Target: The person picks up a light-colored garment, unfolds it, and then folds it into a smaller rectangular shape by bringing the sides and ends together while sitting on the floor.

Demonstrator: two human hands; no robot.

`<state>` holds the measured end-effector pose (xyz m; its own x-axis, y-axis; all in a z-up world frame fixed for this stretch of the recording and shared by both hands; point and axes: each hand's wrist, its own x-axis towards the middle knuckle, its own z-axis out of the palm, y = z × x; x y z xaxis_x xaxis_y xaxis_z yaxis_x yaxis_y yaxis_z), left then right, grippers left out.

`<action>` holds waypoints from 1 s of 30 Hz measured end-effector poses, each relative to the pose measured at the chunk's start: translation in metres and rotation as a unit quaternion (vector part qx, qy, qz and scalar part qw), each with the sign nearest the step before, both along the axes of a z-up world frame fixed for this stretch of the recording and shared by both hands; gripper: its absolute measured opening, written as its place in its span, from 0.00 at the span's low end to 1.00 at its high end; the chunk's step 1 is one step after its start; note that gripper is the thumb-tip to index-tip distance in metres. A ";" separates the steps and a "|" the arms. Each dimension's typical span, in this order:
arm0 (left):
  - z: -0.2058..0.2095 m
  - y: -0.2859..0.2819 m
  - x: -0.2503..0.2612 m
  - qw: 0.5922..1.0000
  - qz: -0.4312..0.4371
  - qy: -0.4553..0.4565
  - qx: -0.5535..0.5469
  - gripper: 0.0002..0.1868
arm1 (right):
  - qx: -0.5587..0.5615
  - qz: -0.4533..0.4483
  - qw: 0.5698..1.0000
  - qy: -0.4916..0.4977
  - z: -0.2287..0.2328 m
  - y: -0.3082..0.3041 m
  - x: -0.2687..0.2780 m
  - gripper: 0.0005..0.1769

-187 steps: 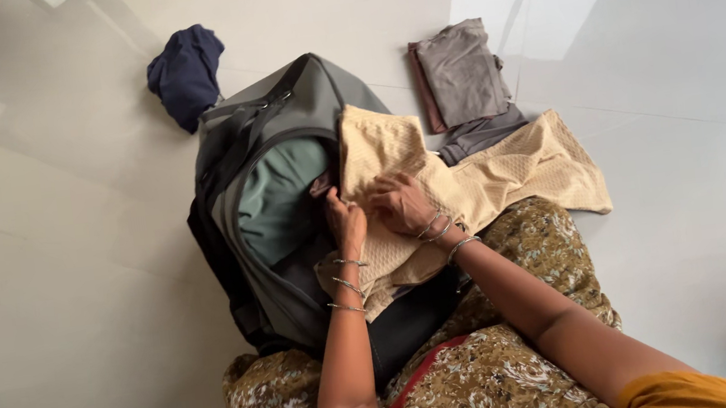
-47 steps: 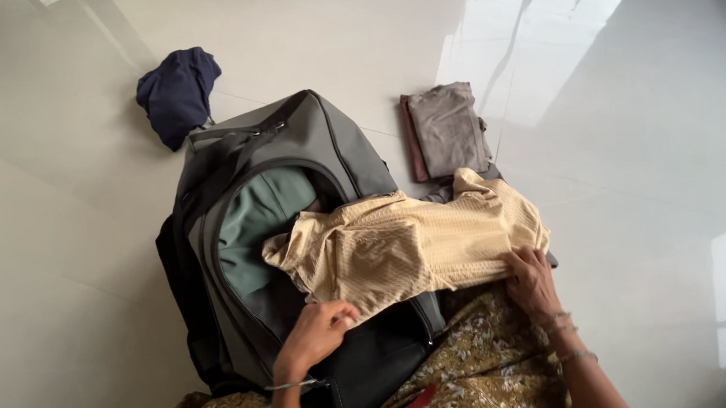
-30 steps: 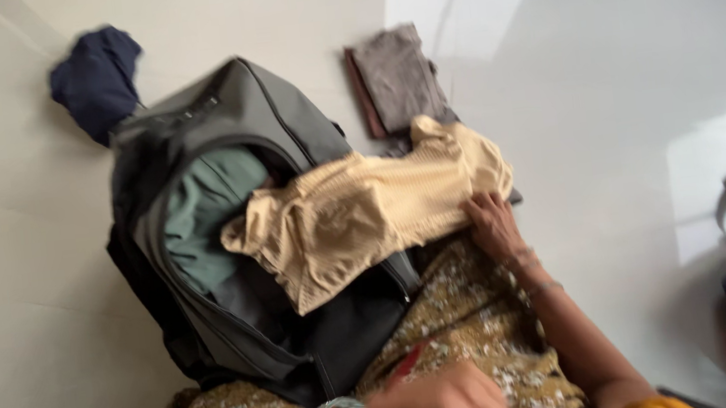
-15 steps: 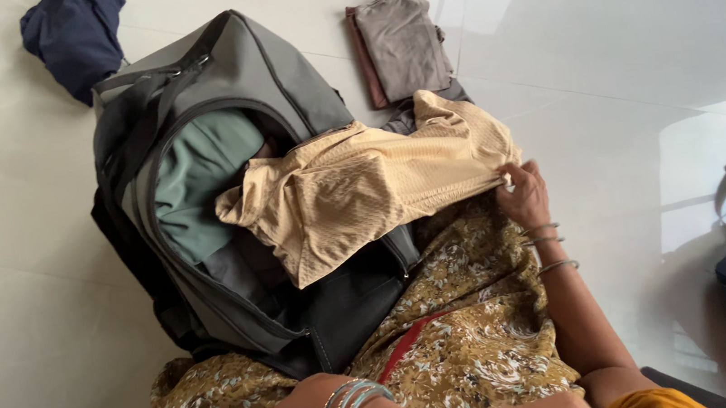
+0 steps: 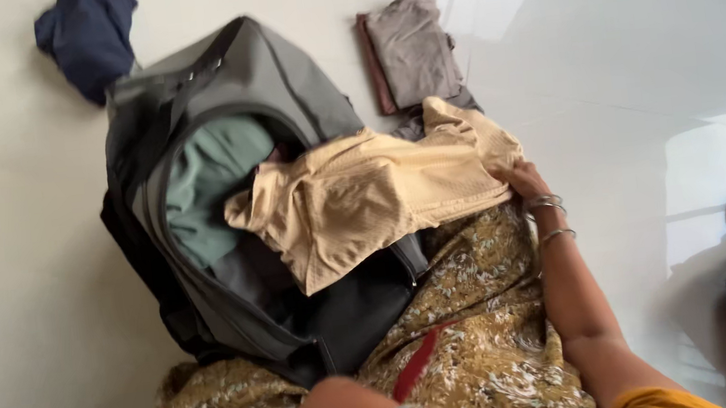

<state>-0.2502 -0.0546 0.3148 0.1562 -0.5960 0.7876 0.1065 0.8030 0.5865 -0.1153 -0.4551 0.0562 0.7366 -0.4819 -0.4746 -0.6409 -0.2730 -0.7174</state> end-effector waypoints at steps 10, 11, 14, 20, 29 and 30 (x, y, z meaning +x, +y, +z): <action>-0.005 0.017 0.035 0.999 0.037 -0.005 0.025 0.21 | 0.483 -0.347 0.734 -0.328 0.019 0.006 0.045 0.16; -0.003 0.020 0.037 0.999 0.046 -0.006 0.027 0.21 | 0.517 -0.375 0.665 -0.387 0.023 -0.001 0.041 0.14; 0.003 0.025 0.041 0.995 0.089 -0.004 0.037 0.23 | 0.538 -0.407 0.598 -0.433 0.011 -0.023 0.035 0.11; -0.004 0.045 0.111 0.960 0.252 -0.002 0.125 0.26 | 0.391 -0.567 0.693 -0.212 -0.057 -0.042 0.012 0.07; -0.121 0.025 0.154 0.574 0.418 -0.239 0.662 0.60 | 0.432 -0.540 0.687 -0.224 -0.047 -0.029 0.028 0.09; -0.127 0.027 0.152 0.539 0.410 -0.248 0.692 0.58 | 0.410 -0.542 0.700 -0.220 -0.048 -0.028 0.028 0.10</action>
